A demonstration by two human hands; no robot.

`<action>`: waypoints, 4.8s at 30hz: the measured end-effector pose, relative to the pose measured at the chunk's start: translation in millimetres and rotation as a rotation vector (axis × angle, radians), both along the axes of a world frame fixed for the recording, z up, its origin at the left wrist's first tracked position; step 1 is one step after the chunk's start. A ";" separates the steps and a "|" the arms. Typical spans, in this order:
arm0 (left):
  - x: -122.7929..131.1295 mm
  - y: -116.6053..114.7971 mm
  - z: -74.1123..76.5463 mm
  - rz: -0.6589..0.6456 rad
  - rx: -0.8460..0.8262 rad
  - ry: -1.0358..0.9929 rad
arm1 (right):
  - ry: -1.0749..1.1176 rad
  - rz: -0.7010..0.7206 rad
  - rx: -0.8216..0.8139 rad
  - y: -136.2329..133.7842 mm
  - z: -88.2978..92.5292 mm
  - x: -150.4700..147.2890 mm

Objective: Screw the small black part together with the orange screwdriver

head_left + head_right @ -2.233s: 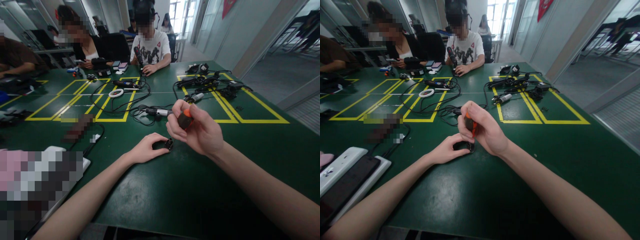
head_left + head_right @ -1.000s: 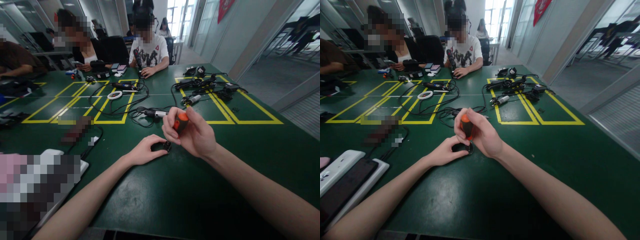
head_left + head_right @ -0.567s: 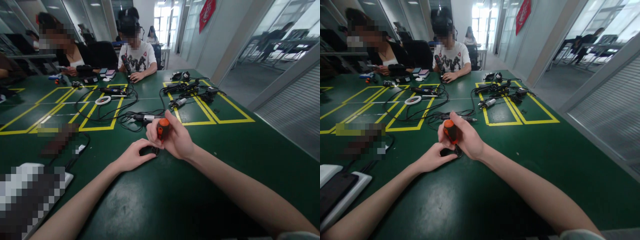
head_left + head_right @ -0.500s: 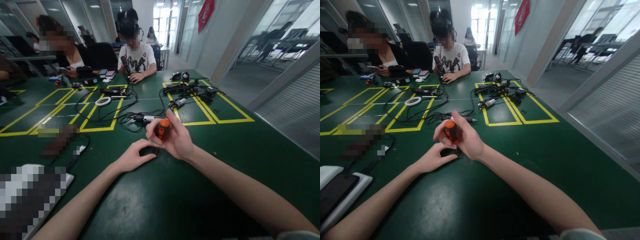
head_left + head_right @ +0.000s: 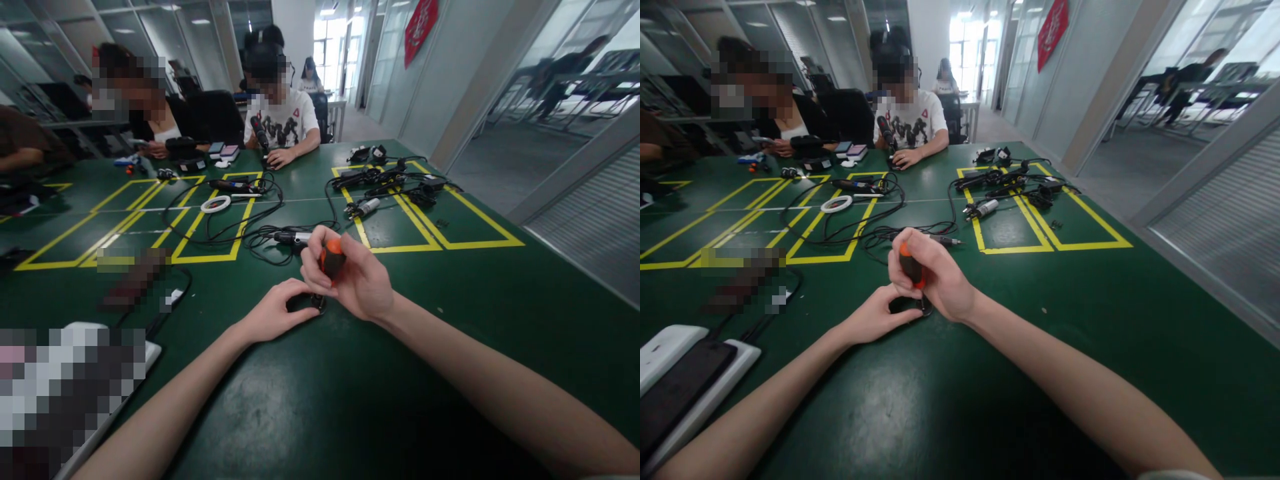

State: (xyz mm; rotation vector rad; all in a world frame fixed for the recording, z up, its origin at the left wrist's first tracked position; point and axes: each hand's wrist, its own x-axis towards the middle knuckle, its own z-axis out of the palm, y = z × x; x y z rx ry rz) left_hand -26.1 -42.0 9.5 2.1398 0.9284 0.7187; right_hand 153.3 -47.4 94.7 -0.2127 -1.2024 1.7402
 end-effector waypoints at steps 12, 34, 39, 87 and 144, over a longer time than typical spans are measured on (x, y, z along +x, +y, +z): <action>1.2 -0.6 -0.3 -0.004 -0.014 -0.022 | -0.058 -0.036 -0.005 -0.4 -1.1 -1.3; 2.8 -1.2 1.0 0.019 -0.086 -0.006 | -0.088 -0.056 -0.029 -0.6 -0.8 -1.8; 2.4 -0.4 0.1 0.008 -0.106 -0.012 | -0.109 -0.034 -0.043 0.0 -3.1 -0.6; 1.7 0.8 -1.8 0.020 -0.123 -0.043 | -0.015 -0.029 0.007 -0.9 -12.3 -1.7; 1.5 0.9 1.2 0.024 -0.170 -0.064 | -0.062 -0.058 -0.004 0.8 -14.2 -3.0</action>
